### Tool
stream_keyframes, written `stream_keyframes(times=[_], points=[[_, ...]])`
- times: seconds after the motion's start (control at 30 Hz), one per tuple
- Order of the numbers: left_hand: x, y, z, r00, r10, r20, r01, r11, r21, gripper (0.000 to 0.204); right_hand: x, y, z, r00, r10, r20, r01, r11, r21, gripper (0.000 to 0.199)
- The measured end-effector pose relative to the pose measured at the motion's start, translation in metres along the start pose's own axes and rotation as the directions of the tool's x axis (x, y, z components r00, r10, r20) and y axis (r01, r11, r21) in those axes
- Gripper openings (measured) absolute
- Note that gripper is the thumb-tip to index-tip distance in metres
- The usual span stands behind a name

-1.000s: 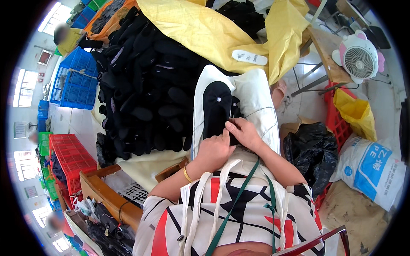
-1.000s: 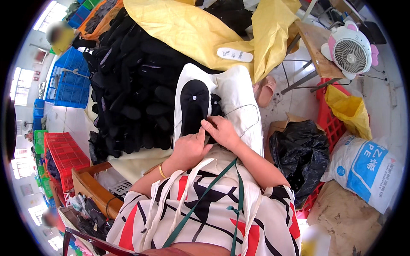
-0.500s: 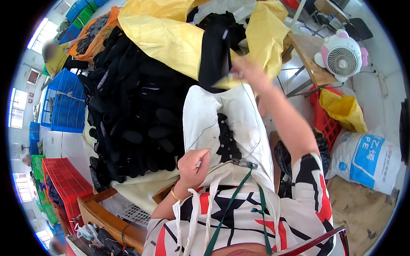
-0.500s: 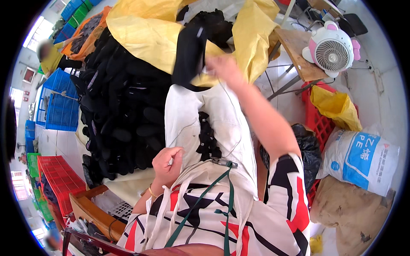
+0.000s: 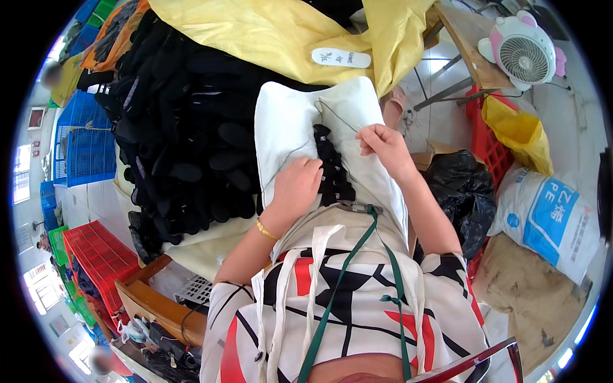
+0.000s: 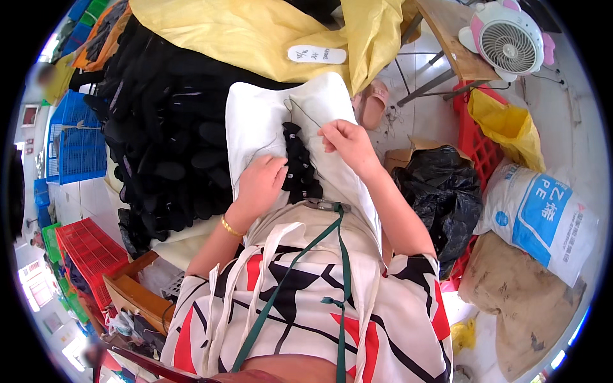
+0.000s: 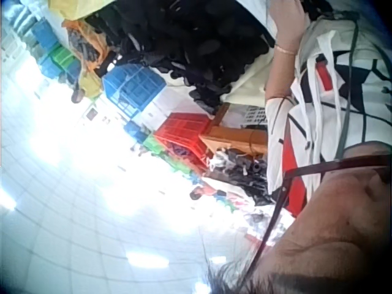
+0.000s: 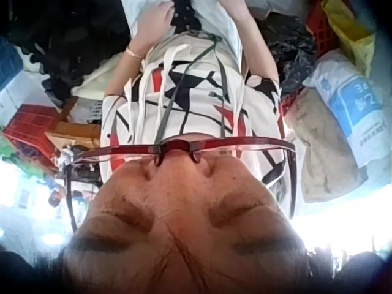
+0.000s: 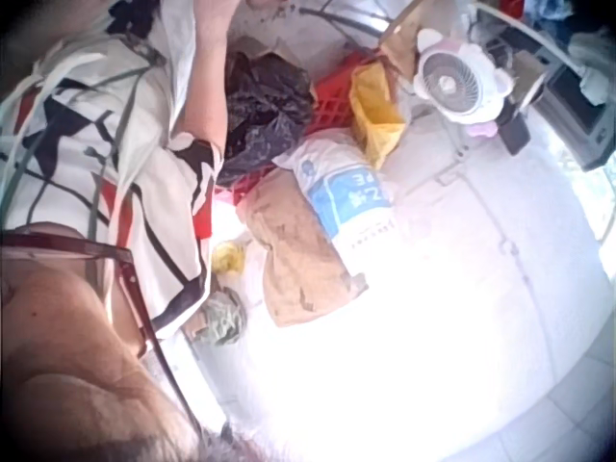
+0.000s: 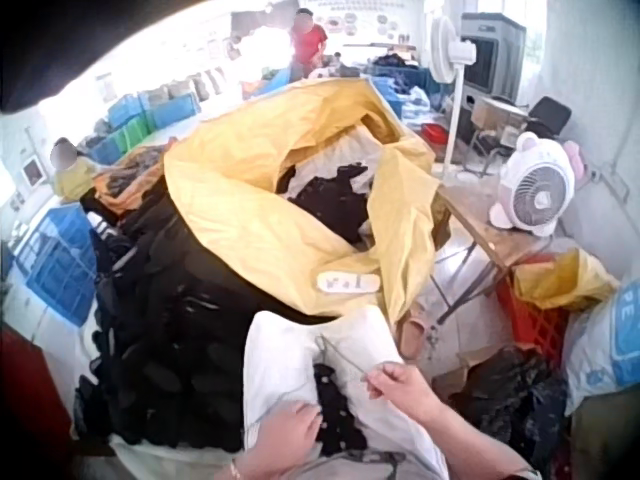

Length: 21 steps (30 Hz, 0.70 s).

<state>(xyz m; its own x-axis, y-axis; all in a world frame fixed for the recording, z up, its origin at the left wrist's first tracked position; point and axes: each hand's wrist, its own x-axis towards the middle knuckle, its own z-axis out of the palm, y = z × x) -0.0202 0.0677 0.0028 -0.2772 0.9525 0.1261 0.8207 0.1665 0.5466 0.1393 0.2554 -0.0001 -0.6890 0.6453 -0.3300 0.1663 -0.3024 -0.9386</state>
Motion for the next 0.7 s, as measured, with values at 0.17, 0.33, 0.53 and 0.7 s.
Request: stream_keyframes(times=[0.17, 0.33, 0.53, 0.7], points=[[0.024, 0.009, 0.016, 0.964, -0.131, 0.232, 0.079, 0.972, 0.220, 0.025, -0.034, 0.026, -0.020, 0.995, 0.059, -0.086, -0.054, 0.996, 0.065, 0.027], [0.024, 0.004, 0.014, 0.952, -0.164, 0.259, 0.110, 0.971, 0.212, 0.031, -0.048, 0.038, -0.019, 0.997, 0.046, -0.059, -0.042, 0.997, 0.069, 0.027], [0.013, -0.005, -0.011, 0.793, -0.470, 0.389, 0.596, 0.730, -0.334, 0.025, -0.051, 0.052, 0.002, 1.000, 0.018, 0.022, -0.018, 1.000, -0.013, 0.024], [-0.009, -0.009, -0.015, 0.818, -0.487, 0.307, 0.467, 0.250, -0.848, 0.019, -0.058, 0.041, 0.031, 0.989, -0.096, 0.111, 0.104, 0.993, -0.064, 0.027]])
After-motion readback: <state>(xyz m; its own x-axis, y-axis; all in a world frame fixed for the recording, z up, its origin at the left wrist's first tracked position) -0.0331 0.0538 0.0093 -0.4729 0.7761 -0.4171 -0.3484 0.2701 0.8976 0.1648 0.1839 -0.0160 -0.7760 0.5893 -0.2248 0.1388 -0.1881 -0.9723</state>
